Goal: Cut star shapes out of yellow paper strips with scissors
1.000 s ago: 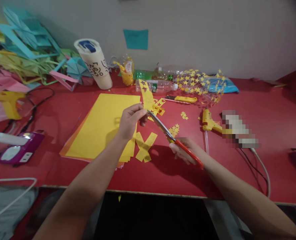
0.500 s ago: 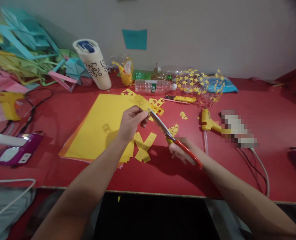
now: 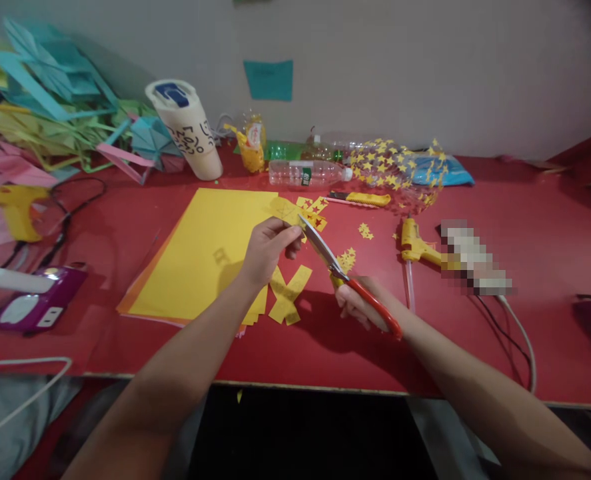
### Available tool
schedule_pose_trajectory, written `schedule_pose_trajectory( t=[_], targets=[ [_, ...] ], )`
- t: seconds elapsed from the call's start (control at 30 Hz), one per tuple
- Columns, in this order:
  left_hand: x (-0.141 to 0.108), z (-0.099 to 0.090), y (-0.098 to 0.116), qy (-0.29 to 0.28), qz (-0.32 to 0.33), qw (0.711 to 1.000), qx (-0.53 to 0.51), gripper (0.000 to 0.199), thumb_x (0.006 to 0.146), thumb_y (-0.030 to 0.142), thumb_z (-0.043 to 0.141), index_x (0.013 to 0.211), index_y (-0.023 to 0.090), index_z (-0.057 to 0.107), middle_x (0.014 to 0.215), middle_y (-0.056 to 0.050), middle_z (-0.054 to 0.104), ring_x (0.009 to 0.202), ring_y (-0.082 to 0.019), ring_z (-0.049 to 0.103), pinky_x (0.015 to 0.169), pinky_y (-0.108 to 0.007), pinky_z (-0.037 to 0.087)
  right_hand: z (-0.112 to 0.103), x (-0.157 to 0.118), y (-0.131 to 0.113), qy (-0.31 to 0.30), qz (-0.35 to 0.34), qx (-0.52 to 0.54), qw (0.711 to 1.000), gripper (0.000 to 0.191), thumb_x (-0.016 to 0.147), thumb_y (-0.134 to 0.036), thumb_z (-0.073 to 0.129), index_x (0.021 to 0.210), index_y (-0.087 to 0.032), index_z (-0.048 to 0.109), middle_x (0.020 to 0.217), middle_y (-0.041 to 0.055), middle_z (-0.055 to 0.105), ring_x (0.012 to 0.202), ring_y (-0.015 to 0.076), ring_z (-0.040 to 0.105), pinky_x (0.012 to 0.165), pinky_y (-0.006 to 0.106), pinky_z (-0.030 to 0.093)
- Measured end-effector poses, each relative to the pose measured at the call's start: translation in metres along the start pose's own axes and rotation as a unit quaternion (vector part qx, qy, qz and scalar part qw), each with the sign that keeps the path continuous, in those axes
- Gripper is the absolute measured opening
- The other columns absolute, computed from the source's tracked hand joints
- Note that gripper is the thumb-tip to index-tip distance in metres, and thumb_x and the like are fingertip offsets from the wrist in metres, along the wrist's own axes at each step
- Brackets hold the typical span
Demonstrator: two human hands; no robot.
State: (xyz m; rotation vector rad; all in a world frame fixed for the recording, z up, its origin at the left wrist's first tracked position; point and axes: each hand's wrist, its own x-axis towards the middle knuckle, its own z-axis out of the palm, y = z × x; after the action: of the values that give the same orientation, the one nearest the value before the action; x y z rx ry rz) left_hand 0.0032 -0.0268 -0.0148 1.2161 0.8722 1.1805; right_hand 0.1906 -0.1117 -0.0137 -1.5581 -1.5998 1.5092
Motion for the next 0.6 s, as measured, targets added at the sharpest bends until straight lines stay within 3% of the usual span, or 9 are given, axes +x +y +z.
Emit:
schedule_pose_trajectory(
  t=[0.37, 0.6],
  targets=[
    [0.0, 0.0005, 0.0002, 0.001, -0.005, 1.0, -0.022, 0.015, 0.071, 0.024, 0.061, 0.059, 0.017, 0.055, 0.05, 0.003, 0.059, 0.04, -0.004, 0.05, 0.04, -0.018, 0.041, 0.0012, -0.0016, -0.0098, 0.001, 0.028, 0.007, 1.0, 0.043, 0.071, -0.06, 0.052, 0.057, -0.02, 0.045, 0.038, -0.0048, 0.047, 0.028, 0.0073, 0.041, 0.03, 0.02, 0.031],
    [0.0006, 0.0002, 0.0021, -0.005, -0.006, 0.999, -0.032, 0.015, 0.071, 0.022, 0.061, 0.058, 0.017, 0.056, 0.049, 0.003, 0.058, 0.04, -0.004, 0.05, 0.039, -0.017, 0.041, 0.0023, -0.0019, -0.0091, 0.008, 0.042, 0.014, 0.999, 0.043, 0.07, -0.06, 0.053, 0.056, -0.02, 0.044, 0.038, -0.0049, 0.045, 0.029, 0.0074, 0.041, 0.031, 0.02, 0.03]
  ],
)
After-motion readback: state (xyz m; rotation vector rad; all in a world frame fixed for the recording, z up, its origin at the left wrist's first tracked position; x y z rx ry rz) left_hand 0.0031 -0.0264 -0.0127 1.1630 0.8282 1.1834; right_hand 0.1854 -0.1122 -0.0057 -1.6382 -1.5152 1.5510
